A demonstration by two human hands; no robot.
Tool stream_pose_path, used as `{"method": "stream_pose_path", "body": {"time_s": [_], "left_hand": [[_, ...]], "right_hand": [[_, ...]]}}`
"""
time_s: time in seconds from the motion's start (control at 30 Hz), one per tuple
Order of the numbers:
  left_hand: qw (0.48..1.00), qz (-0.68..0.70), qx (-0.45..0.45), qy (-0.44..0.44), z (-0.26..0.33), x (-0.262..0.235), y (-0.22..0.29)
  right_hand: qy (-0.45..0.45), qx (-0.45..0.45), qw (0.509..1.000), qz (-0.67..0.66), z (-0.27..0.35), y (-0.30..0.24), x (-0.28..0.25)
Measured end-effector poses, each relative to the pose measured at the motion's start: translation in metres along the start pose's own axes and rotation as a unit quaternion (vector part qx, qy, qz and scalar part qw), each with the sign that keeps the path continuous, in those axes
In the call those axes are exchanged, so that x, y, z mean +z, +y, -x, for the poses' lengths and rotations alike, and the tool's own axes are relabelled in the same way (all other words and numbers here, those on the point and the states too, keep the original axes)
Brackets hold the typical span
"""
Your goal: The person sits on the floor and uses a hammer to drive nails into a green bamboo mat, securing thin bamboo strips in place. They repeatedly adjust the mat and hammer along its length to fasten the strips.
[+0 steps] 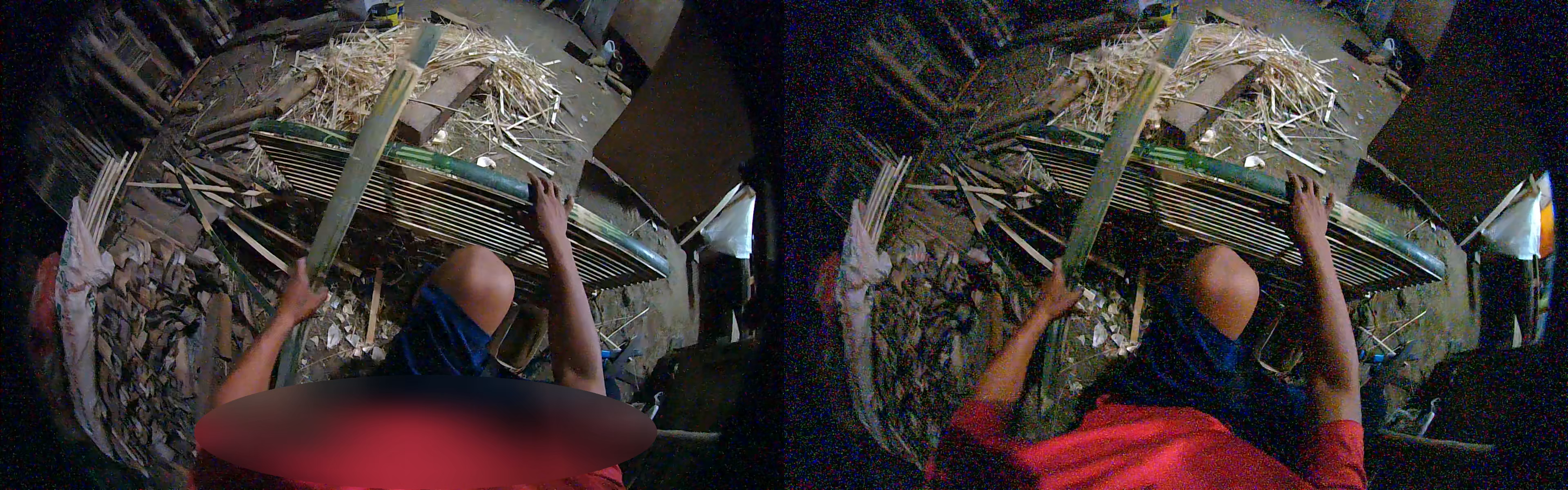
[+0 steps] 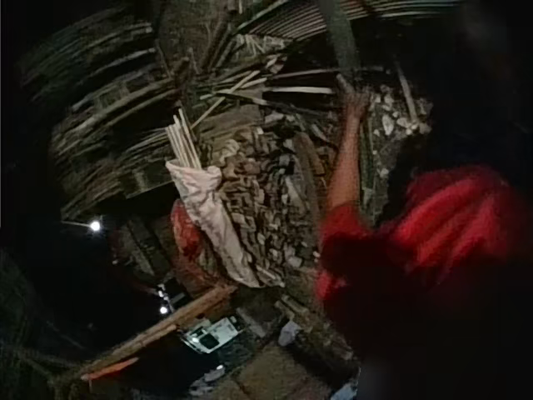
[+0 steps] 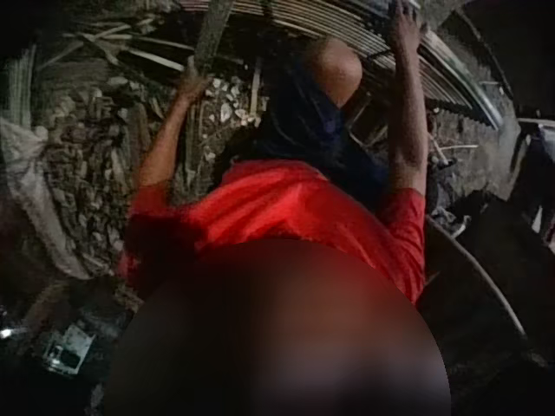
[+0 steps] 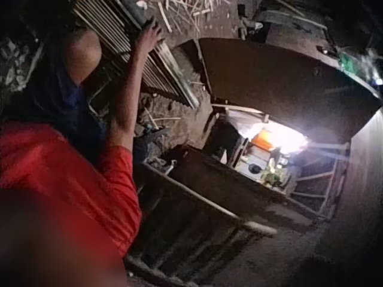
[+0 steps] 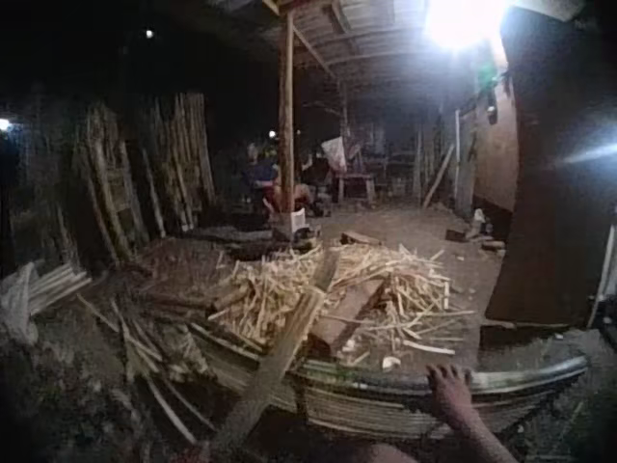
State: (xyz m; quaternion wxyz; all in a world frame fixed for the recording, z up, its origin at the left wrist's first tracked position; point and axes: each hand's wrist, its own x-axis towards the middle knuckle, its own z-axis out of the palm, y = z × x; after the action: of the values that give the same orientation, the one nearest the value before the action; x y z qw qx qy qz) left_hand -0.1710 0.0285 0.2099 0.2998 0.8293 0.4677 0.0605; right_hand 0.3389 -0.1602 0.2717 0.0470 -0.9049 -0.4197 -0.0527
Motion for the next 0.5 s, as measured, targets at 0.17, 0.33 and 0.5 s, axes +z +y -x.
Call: {"method": "stream_pose_path", "body": {"time_s": [0.17, 0.33, 0.5], "left_hand": [[0.965, -0.048, 0.220, 0.134, -0.050, -0.026, 0.115], [0.901, -0.177, 0.342, 0.201, -0.119, -0.041, 0.243], [0.841, -0.197, 0.445, 0.236, -0.146, -0.001, 0.311]], "right_hand": [[0.038, 0.009, 0.999, -0.016, 0.017, 0.030, -0.005], [0.225, 0.089, 0.969, 0.052, 0.053, 0.071, 0.000], [0.454, 0.170, 0.861, -0.152, 0.067, 0.131, 0.061]]}}
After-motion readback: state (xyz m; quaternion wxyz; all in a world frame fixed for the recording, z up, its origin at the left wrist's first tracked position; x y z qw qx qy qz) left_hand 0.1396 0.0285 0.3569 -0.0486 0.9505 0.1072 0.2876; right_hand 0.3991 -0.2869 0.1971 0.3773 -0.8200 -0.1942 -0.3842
